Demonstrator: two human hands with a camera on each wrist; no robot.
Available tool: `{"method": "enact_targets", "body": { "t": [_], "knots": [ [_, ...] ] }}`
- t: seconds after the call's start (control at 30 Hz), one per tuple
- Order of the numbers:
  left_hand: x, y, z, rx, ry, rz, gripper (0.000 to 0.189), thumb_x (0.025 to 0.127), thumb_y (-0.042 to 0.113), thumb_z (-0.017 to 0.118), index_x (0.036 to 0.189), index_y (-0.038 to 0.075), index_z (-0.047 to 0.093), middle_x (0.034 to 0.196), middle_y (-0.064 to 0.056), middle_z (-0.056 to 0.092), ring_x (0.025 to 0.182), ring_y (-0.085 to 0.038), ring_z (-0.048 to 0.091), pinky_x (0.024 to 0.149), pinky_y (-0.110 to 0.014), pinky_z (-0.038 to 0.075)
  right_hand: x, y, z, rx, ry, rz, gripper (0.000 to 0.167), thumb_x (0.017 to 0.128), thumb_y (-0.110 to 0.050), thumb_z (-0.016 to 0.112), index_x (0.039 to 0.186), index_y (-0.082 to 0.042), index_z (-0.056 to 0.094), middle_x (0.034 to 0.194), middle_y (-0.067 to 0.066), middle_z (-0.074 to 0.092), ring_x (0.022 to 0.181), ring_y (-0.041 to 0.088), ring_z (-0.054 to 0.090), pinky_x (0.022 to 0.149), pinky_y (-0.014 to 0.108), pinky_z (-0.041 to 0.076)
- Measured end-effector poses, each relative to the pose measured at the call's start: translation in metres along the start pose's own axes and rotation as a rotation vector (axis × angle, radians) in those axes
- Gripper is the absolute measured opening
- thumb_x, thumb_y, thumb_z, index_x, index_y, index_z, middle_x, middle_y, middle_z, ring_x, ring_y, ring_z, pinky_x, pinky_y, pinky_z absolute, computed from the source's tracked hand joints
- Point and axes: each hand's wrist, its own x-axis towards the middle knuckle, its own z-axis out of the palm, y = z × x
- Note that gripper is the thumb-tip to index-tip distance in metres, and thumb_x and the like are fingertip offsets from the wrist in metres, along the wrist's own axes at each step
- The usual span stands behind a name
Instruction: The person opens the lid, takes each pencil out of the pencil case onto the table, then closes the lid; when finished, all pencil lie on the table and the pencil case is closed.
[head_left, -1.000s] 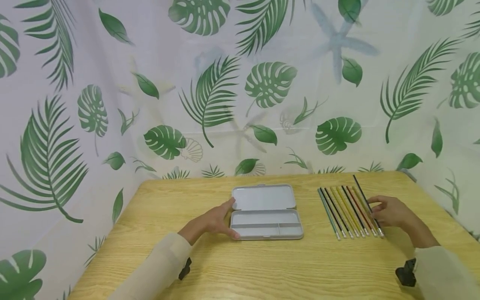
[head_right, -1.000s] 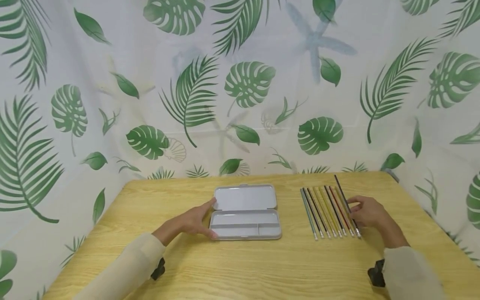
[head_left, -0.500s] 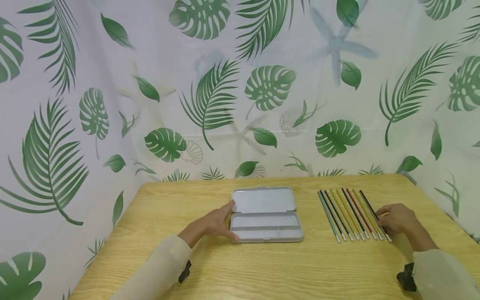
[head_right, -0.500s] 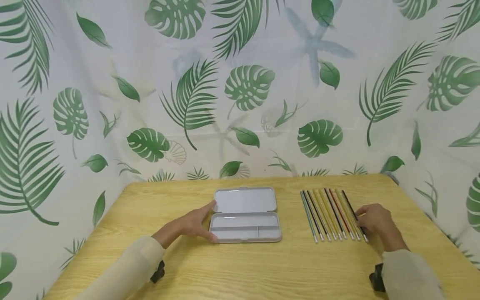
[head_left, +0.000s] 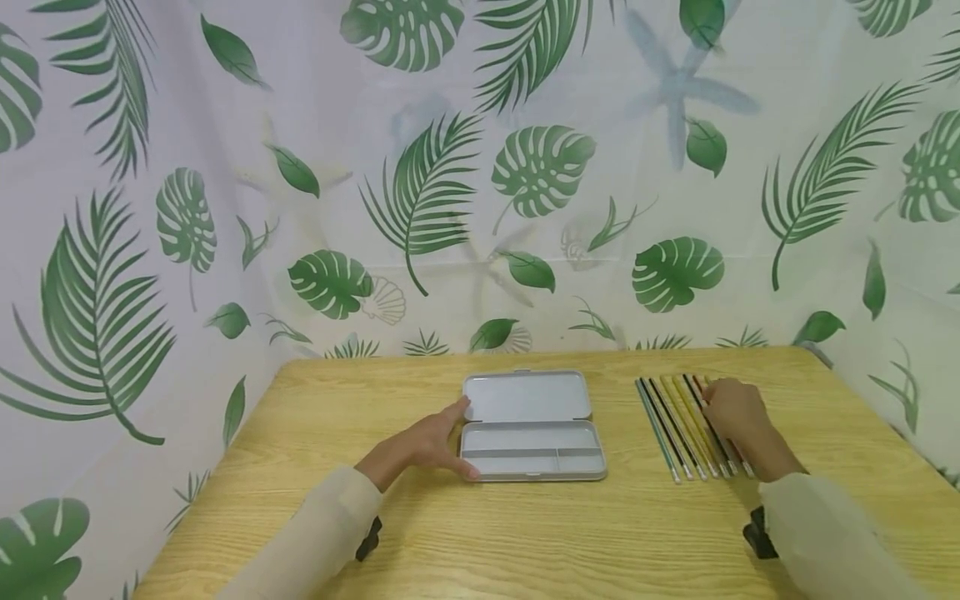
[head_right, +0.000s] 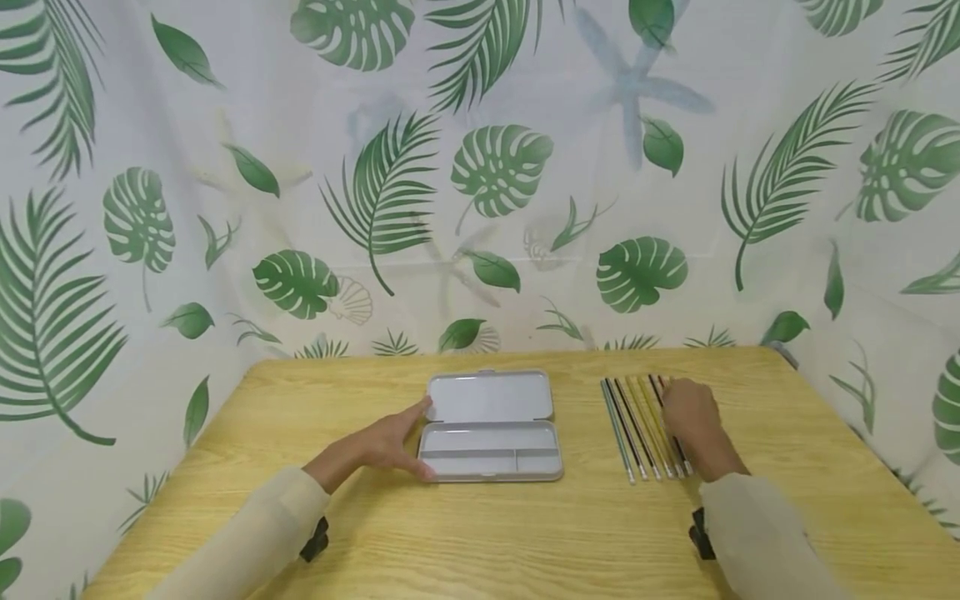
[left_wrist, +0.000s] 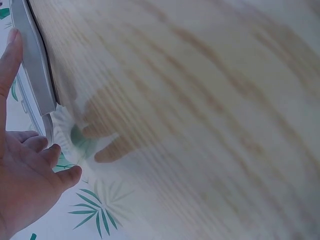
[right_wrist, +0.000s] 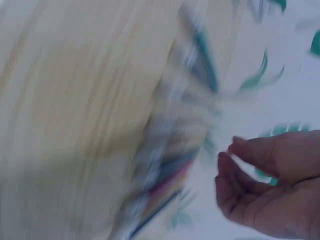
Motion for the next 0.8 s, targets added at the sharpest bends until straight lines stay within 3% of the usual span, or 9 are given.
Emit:
{"method": "enact_targets", "body": {
  "t": [0.17,0.23,0.33,0.4,0.47,0.53,0.63,0.7,0.8],
  "knots": [
    [-0.001,-0.001,-0.001,-0.013,0.004,0.001,0.125,0.065,0.049,0.083,0.153,0.008,0.005,0.16,-0.011,0.009,0.147,-0.029,0.014,0.12,-0.043,0.019,0.025,-0.054,0.015,0.261,0.038,-0.018,0.028,0.094,-0.009,0.052,0.109,0.013,0.062,0.099,0.029,0.066,0.074,0.034,0.064,0.067,0.044,0.055],
    [-0.001,-0.001,0.0,-0.014,0.006,0.0,0.125,0.065,0.049,0.083,0.154,0.009,0.004,0.161,-0.01,0.009,0.148,-0.028,0.014,0.12,-0.042,0.019,0.033,-0.075,0.022,0.314,0.04,-0.038,0.029,0.095,-0.012,0.053,0.109,0.012,0.063,0.097,0.027,0.067,0.075,0.032,0.064,0.066,0.043,0.055],
    [-0.001,-0.002,0.001,-0.017,0.007,-0.001,0.125,0.065,0.049,0.083,0.154,0.009,0.004,0.161,-0.009,0.008,0.148,-0.027,0.013,0.12,-0.042,0.019,0.044,-0.1,0.033,0.365,-0.003,-0.057,0.029,0.096,-0.016,0.052,0.083,0.009,0.061,0.069,0.015,0.061,0.06,0.022,0.055,0.054,0.034,0.049],
    [-0.001,-0.003,0.002,-0.019,0.006,0.007,0.125,0.065,0.049,0.083,0.153,0.008,0.004,0.161,-0.01,0.007,0.148,-0.027,0.013,0.12,-0.042,0.019,0.05,-0.111,0.039,0.381,-0.025,-0.041,0.035,0.096,-0.018,0.052,0.065,-0.001,0.049,0.055,0.004,0.046,0.051,0.014,0.041,0.049,0.026,0.038],
    [0.0,-0.002,0.002,-0.018,0.007,0.017,0.125,0.065,0.049,0.083,0.153,0.008,0.004,0.161,-0.011,0.007,0.148,-0.027,0.013,0.121,-0.041,0.018,0.055,-0.117,0.044,0.382,-0.042,0.0,0.042,0.095,-0.019,0.052,0.058,-0.012,0.033,0.051,-0.003,0.028,0.048,0.01,0.025,0.047,0.022,0.026],
    [0.0,-0.002,0.002,-0.002,0.012,0.028,0.125,0.065,0.05,0.082,0.153,0.007,0.005,0.161,-0.011,0.007,0.148,-0.027,0.012,0.121,-0.041,0.018,0.058,-0.117,0.048,0.378,-0.045,0.029,0.041,0.092,-0.014,0.054,0.058,-0.015,0.031,0.052,-0.005,0.024,0.049,0.009,0.023,0.048,0.021,0.024],
    [-0.001,-0.002,0.002,0.053,0.028,0.026,0.127,0.064,0.053,0.082,0.153,0.008,0.003,0.161,-0.01,0.007,0.148,-0.026,0.013,0.121,-0.043,0.018,0.06,-0.114,0.053,0.416,-0.061,0.041,0.026,0.087,-0.007,0.055,0.062,-0.004,0.046,0.054,0.0,0.038,0.051,0.01,0.033,0.048,0.021,0.03],
    [-0.001,-0.002,0.001,0.114,0.048,0.023,0.131,0.063,0.057,0.081,0.153,0.007,0.001,0.161,-0.011,0.006,0.148,-0.027,0.013,0.12,-0.047,0.017,0.06,-0.11,0.054,0.479,-0.084,0.031,0.012,0.086,-0.003,0.055,0.078,0.006,0.057,0.064,0.009,0.053,0.055,0.013,0.046,0.049,0.023,0.039],
    [-0.003,-0.001,-0.001,0.193,0.095,0.013,0.136,0.059,0.062,0.08,0.153,0.005,-0.002,0.161,-0.012,0.003,0.148,-0.028,0.012,0.119,-0.054,0.015,0.061,-0.106,0.054,0.6,-0.104,0.022,0.025,0.087,-0.002,0.058,0.105,0.015,0.056,0.088,0.022,0.063,0.069,0.019,0.061,0.057,0.028,0.051]
  ]
}}
